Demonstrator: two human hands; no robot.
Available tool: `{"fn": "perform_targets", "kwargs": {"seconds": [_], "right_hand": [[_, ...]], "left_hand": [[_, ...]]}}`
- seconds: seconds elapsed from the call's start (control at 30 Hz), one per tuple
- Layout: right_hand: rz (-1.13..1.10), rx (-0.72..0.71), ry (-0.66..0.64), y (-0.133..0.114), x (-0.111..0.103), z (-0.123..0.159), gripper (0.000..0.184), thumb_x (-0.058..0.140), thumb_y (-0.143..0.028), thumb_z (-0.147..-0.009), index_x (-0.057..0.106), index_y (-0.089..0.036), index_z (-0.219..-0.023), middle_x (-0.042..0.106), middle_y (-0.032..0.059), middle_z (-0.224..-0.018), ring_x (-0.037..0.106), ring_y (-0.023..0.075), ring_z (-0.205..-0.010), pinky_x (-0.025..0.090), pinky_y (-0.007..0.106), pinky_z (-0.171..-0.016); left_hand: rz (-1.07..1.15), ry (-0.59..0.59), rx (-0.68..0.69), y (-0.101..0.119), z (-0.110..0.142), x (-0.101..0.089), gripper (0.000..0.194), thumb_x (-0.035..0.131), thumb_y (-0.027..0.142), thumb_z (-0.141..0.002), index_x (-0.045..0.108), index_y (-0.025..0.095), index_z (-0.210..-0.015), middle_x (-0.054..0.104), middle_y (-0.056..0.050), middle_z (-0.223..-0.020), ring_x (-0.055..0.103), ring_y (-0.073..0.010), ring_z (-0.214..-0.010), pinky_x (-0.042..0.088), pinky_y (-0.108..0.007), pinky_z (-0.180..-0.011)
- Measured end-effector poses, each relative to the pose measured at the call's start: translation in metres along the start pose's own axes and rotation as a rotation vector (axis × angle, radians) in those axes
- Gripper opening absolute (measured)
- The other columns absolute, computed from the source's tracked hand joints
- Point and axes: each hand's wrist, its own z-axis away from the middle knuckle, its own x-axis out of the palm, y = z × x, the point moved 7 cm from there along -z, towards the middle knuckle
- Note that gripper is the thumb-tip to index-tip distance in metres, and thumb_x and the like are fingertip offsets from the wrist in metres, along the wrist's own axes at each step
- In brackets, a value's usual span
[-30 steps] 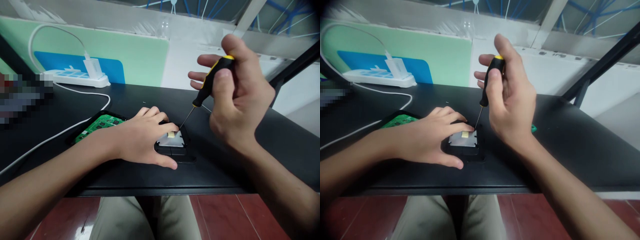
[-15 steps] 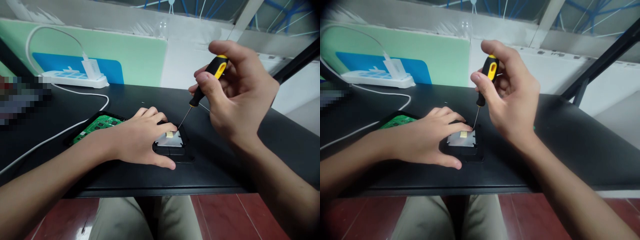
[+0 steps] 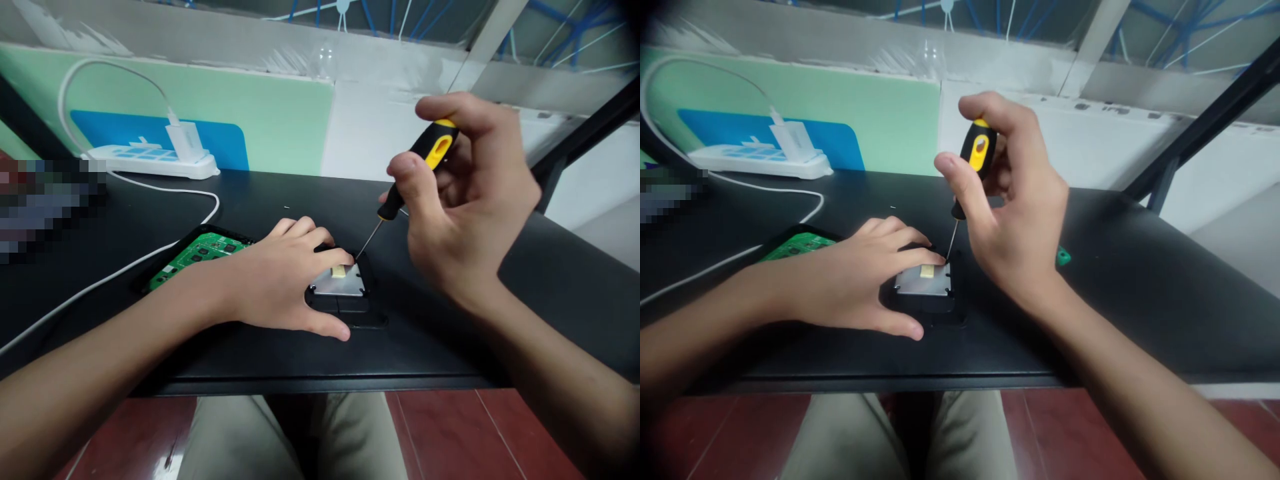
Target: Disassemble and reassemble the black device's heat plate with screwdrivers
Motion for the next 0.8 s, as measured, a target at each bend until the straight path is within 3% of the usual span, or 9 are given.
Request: {"fn": "perform_targets", "kwargs": {"seconds": [0.2, 0.3, 0.4, 0.47, 0.53, 0.6, 0.73, 0.8], "right_hand": [[0.011, -0.091, -0.063, 0.001, 0.003, 0.005, 0.047, 0.053, -0.039, -0.101, 0.052, -0.04, -0.148, 0.056, 0.0002, -0.152, 0.069, 0.0185, -0.094, 0.062, 0.036, -0.074], [-0.036, -0.137, 0.031, 0.014, -0.006, -0.002, 0.048, 0.056, -0.042, -0.1, 0.052, -0.046, -0.147, 0.055, -0.0031, -0.153, 0.068, 0.0166, -0.091, 0.061, 0.033, -0.071], [-0.112, -0.178, 0.132, 0.028, -0.013, -0.007, 0.042, 0.061, -0.043, -0.098, 0.059, -0.045, -0.14, 0.055, -0.0022, -0.149, 0.068, 0.0163, -0.095, 0.062, 0.036, -0.086], [-0.157, -0.163, 0.141, 0.036, -0.012, -0.007, 0.04, 0.066, -0.044, -0.096, 0.061, -0.042, -0.136, 0.057, 0.0008, -0.143, 0.07, 0.0179, -0.101, 0.063, 0.036, -0.086], [-0.177, -0.092, 0.123, 0.042, -0.008, -0.004, 0.038, 0.067, -0.045, -0.095, 0.06, -0.04, -0.132, 0.064, 0.0029, -0.128, 0.071, 0.0182, -0.099, 0.063, 0.032, -0.074], [-0.179, -0.024, 0.102, 0.043, -0.003, 0.0, 0.037, 0.069, -0.042, -0.095, 0.056, -0.038, -0.129, 0.069, 0.0021, -0.11, 0.071, 0.0178, -0.094, 0.062, 0.029, -0.065], [-0.184, 0.098, -0.015, 0.036, 0.007, 0.006, 0.031, 0.07, -0.036, -0.095, 0.053, -0.036, -0.121, 0.073, -0.0008, -0.104, 0.074, 0.0181, -0.098, 0.066, 0.034, -0.075], [-0.188, 0.146, -0.059, 0.032, 0.01, 0.007, 0.027, 0.068, -0.031, -0.096, 0.053, -0.035, -0.119, 0.073, -0.0013, -0.105, 0.074, 0.0171, -0.098, 0.068, 0.035, -0.077]], "left_hand": [[0.023, -0.003, -0.005, 0.0, 0.001, 0.001, 0.079, 0.073, 0.074, -0.083, 0.059, 0.024, -0.142, 0.059, -0.013, -0.133, 0.05, -0.0346, -0.122, 0.035, -0.05, -0.107], [0.036, -0.001, -0.01, 0.0, 0.002, 0.001, 0.08, 0.074, 0.073, -0.083, 0.058, 0.023, -0.143, 0.058, -0.014, -0.135, 0.049, -0.0342, -0.124, 0.035, -0.049, -0.109], [0.079, -0.003, -0.018, -0.002, 0.001, -0.001, 0.083, 0.073, 0.076, -0.082, 0.057, 0.024, -0.144, 0.059, -0.012, -0.138, 0.049, -0.0333, -0.126, 0.035, -0.048, -0.111], [0.129, 0.035, -0.065, -0.009, 0.0, -0.008, 0.074, 0.066, 0.074, -0.088, 0.058, 0.024, -0.142, 0.062, -0.009, -0.136, 0.049, -0.0322, -0.126, 0.037, -0.047, -0.109], [0.15, 0.159, -0.166, -0.021, 0.0, -0.023, 0.052, 0.05, 0.06, -0.102, 0.063, 0.02, -0.133, 0.067, -0.008, -0.127, 0.051, -0.031, -0.124, 0.04, -0.047, -0.106], [0.14, 0.351, -0.279, -0.034, 0.004, -0.043, 0.042, 0.035, 0.042, -0.108, 0.068, 0.018, -0.118, 0.07, -0.007, -0.117, 0.056, -0.0283, -0.116, 0.043, -0.045, -0.101], [0.112, 0.626, -0.438, -0.047, 0.015, -0.065, 0.039, 0.033, 0.034, -0.11, 0.069, 0.02, -0.101, 0.072, -0.004, -0.103, 0.061, -0.0242, -0.095, 0.046, -0.041, -0.088], [0.099, 0.666, -0.451, -0.046, 0.016, -0.065, 0.038, 0.034, 0.031, -0.109, 0.069, 0.022, -0.094, 0.073, -0.004, -0.099, 0.062, -0.0244, -0.094, 0.046, -0.039, -0.084]]}}
